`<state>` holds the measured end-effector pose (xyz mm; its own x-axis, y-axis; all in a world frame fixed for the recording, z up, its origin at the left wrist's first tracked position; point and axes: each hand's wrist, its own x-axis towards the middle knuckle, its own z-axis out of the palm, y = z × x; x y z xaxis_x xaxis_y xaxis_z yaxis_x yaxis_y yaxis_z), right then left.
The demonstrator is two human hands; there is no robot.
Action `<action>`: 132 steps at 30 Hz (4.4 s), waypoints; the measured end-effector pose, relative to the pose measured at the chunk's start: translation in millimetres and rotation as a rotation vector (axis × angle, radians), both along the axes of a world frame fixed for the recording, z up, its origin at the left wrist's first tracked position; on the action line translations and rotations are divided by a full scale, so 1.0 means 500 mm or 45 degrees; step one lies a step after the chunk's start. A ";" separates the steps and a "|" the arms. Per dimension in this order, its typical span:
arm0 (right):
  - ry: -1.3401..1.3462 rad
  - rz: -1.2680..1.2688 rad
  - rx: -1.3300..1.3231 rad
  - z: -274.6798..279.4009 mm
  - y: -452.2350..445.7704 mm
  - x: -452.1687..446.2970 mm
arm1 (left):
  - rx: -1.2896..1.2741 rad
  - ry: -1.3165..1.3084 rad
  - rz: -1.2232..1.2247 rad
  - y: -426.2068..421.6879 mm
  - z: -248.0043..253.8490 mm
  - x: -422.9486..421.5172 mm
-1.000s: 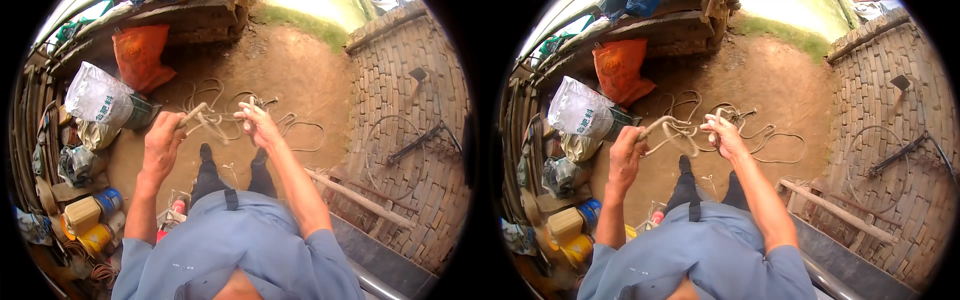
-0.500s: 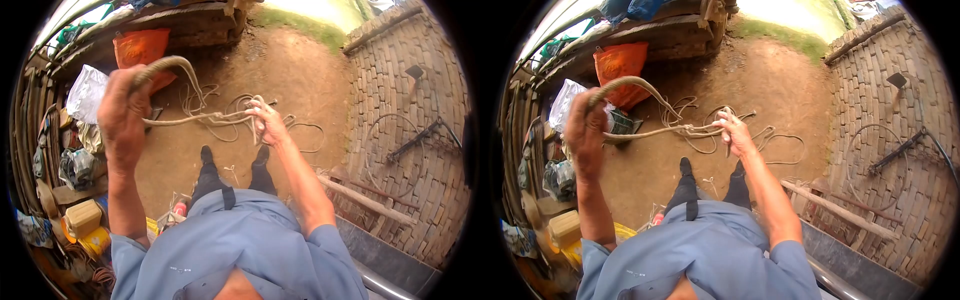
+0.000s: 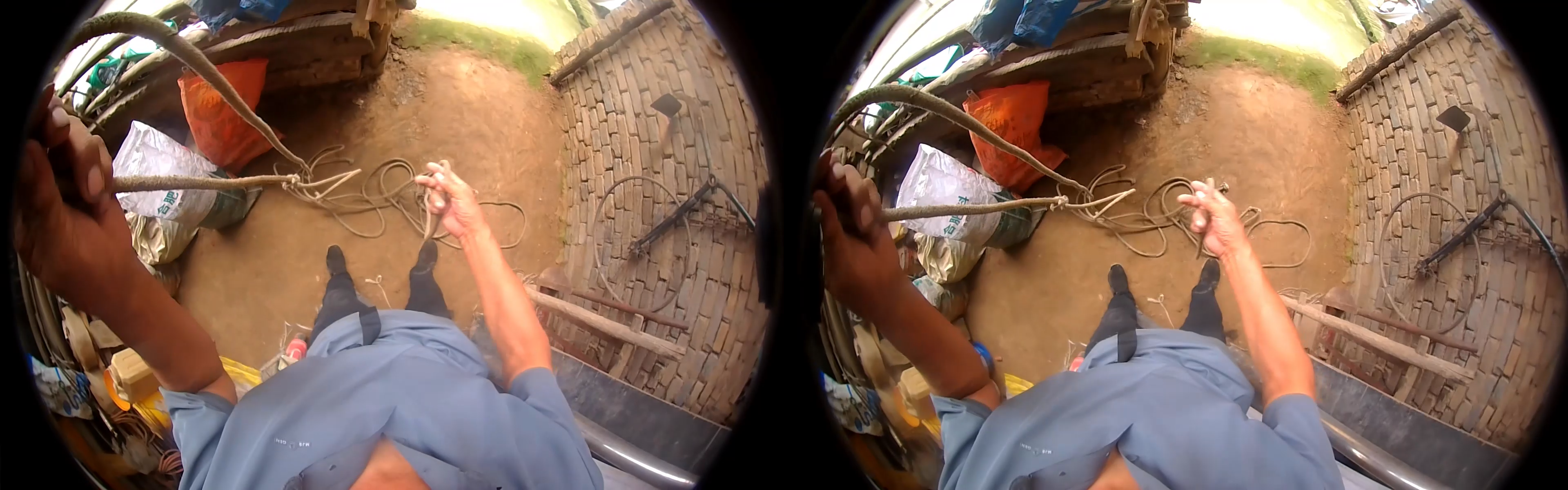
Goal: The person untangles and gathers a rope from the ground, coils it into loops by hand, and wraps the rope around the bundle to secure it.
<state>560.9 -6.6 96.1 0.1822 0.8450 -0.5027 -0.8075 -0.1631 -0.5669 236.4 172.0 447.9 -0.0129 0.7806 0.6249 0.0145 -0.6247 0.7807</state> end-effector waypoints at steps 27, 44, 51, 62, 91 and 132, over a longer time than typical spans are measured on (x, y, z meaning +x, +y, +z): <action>-0.441 0.765 -0.221 -0.079 0.076 -0.317 | 1.214 1.154 0.525 0.045 0.228 -0.141; -0.615 -0.089 0.134 0.211 -0.048 0.151 | 0.689 0.667 0.861 0.194 0.200 -0.391; -0.886 -0.123 0.400 0.406 -0.086 0.162 | 0.391 1.216 0.996 0.221 -0.057 -0.512; -0.880 -0.279 0.314 0.382 -0.078 0.209 | -0.405 1.331 0.414 0.125 -0.413 -0.621; -0.964 0.717 0.506 0.326 -0.045 -0.137 | -2.056 0.265 -0.325 -0.109 -0.876 -0.173; -1.163 1.099 -0.363 -0.734 -0.140 -0.126 | -1.657 -0.430 -0.415 -0.114 -0.905 -0.008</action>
